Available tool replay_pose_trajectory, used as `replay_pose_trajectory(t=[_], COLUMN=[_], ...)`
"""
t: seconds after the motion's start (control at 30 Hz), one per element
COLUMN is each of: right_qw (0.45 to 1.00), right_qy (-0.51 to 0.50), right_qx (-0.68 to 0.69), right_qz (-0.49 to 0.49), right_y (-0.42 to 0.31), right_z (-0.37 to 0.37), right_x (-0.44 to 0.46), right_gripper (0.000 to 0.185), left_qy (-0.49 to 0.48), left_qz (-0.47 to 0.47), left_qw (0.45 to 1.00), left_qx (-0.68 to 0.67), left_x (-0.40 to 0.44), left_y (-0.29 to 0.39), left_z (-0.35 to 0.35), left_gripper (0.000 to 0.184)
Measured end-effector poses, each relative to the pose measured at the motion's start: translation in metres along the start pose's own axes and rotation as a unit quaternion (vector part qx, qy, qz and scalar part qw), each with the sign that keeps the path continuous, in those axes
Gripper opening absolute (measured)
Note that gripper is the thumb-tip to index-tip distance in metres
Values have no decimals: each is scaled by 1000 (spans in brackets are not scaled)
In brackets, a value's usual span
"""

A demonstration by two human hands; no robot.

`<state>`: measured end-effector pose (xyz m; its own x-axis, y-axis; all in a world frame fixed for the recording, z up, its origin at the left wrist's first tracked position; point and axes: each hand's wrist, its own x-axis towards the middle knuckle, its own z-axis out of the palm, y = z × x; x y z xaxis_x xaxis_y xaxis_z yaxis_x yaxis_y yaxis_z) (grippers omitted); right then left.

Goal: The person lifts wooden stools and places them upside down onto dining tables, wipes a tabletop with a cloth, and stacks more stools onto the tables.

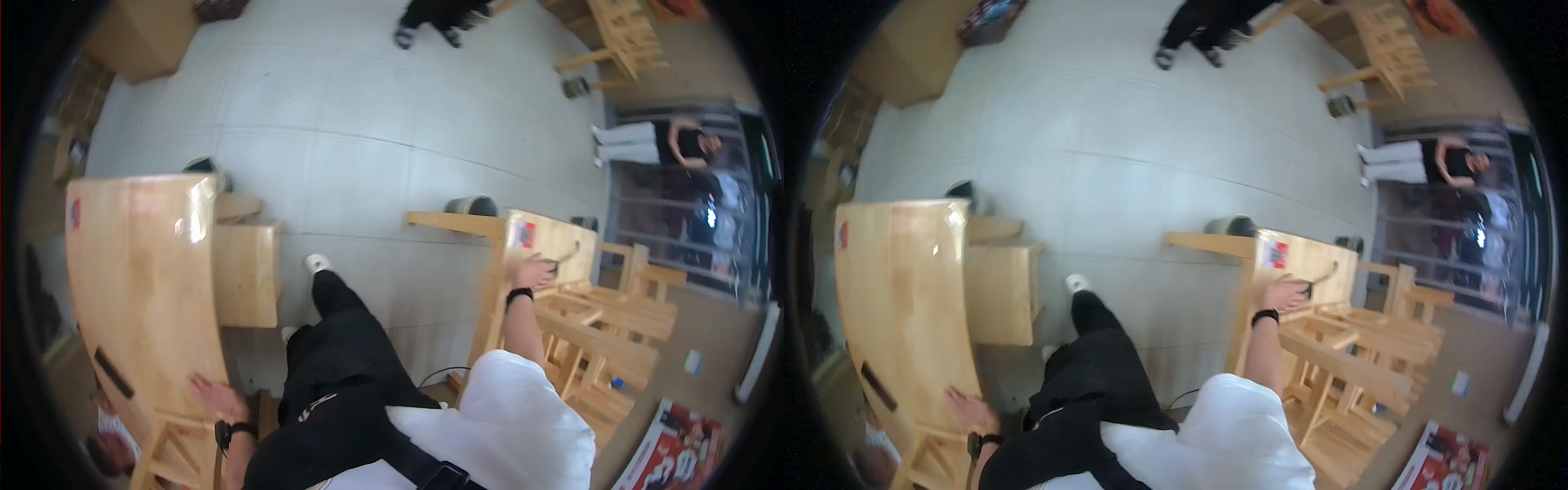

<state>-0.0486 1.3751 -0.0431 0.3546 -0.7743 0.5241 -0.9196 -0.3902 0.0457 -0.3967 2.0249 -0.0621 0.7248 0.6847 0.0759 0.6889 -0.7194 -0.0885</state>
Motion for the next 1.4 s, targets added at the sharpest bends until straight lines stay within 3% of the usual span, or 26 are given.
replay_pose_trajectory(t=[0.03, 0.07, 0.1, 0.13, 0.2, 0.23, 0.27, 0.3, 0.33, 0.4, 0.5, 0.57, 0.6, 0.67, 0.7, 0.83, 1.1, 1.17, 1.3, 1.37, 1.4], right_qw=[991, 985, 930, 919, 778, 714, 645, 581, 554, 468, 452, 339, 327, 252, 210, 225, 323, 350, 361, 337, 345], right_qy=[72, -10, 3, -34, -266, -349, -507, -540, -648, -766, -765, -869, -874, -897, -917, -903, -811, -739, -696, -644, -634], right_qx=[4, 95, 236, 251, 412, 423, 419, 406, 322, 254, 272, 357, 355, 355, 330, 366, 382, 385, 318, 282, 286], right_qz=[-117, -142, -282, -303, -392, -436, -390, -454, -413, -360, -370, -49, -59, 68, 84, 16, -305, -429, -533, -625, -630], right_y=[-9, -34, -46, -65, -87, -90, -95, -94, -95, -85, -76, -85, -95, -92, -93, -98, -82, -76, -64, -53, -42], right_z=[3, -21, -26, -25, -21, -2, 7, 1, 7, 20, 25, 2, -8, -17, -17, -58, -134, -164, -234, -268, -290], right_x=[-5, -21, -41, -81, -161, -210, -265, -316, -370, -475, -603, -640, -644, -632, -624, -577, -390, -342, -255, -220, -205], right_gripper=[49, 43, 36, 36, 38, 37, 34, 33, 32, 43, 49, 48, 48, 45, 43, 45, 42, 37, 38, 43, 43], left_qy=[-34, -63, -54, -53, -81, -79, -46, -13, -8, -45, -9, -14, -6, -17, -32, -48, -60, -56, 6, 75, 95], left_qz=[-24, -54, -35, -15, -87, -98, -91, -80, -82, -101, -75, -82, -83, -91, -88, -121, -170, -149, -149, -254, -177], left_qw=[998, 992, 998, 996, 993, 992, 995, 994, 995, 989, 992, 992, 992, 992, 992, 989, 978, 980, 976, 940, 913], left_qx=[-53, -98, -11, 76, -2, 19, -23, -66, -57, -101, -101, -94, -96, -88, -86, -76, -108, -116, -158, -215, -356], left_x=[-8, -15, -16, -15, 3, 4, 5, 3, 3, 7, 4, 2, 7, 6, 4, 1, 1, -1, -4, 15, 32], left_y=[-8, -21, -23, -17, 19, 19, 17, 16, 18, 22, 16, 17, 18, 15, 14, 10, 10, 6, 11, 36, 56], left_z=[9, 20, 24, 20, -28, -28, -20, -14, -13, -23, -11, -15, -11, -9, -14, -17, -36, -39, -27, 8, 9], left_gripper=[53, 54, 55, 56, 54, 54, 54, 53, 53, 51, 49, 49, 49, 49, 50, 58, 62, 61, 56, 47, 42])
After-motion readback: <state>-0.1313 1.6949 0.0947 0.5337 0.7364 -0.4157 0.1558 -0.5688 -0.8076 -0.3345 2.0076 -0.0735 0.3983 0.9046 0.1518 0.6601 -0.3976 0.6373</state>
